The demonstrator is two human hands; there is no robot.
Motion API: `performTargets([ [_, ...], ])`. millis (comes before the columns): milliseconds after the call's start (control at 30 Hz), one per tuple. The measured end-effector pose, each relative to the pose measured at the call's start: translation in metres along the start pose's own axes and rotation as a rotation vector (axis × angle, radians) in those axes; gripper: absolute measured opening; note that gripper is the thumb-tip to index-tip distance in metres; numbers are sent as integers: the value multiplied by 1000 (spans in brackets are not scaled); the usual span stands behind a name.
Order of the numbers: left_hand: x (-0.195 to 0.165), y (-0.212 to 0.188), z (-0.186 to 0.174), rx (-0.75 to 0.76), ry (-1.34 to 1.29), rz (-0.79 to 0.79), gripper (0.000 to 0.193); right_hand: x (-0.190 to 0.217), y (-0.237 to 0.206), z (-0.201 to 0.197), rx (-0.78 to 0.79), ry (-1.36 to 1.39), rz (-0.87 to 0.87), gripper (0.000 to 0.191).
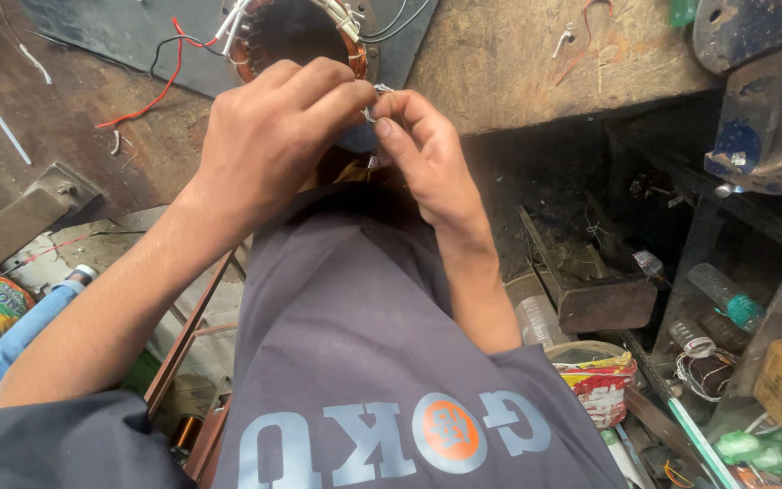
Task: The person ties white string around the copper windings of a stator to secure them, then uses scissors to cut the excess string. They continue to adjust the windings and tie additional string to ensure the coils are held in place.
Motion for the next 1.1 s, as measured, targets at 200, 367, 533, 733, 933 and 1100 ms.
performTargets([
  [200, -14, -3, -6, -108, 208, 162, 21, 18, 4, -9, 162, -24, 87, 16],
  [367, -30, 18, 12, -111, 523, 109, 11, 19, 11, -14, 144, 79, 121, 23],
  [533, -13, 23, 26, -148, 603, 10, 12, 8, 11, -11, -14, 128, 28, 23],
  [733, -4, 3, 15, -177, 578, -120, 12, 0, 7, 9, -285, -9, -93, 14],
  [933, -42, -2, 18, -267, 394, 3, 12, 49, -16, 16, -304, -867, -271, 10],
  [1100, -42, 3, 41, -186, 313, -9, 14, 167, -33, -5, 156, -1296, -437, 35],
])
Point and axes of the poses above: each hand's wrist, its own y-axis towards the middle knuckle, its own z-axis out of the palm, x = y × z, the point moved 4 cm from there along y, towards the middle knuckle, and after that the axes turned 2 degrees about x, right-handed, at the moved point
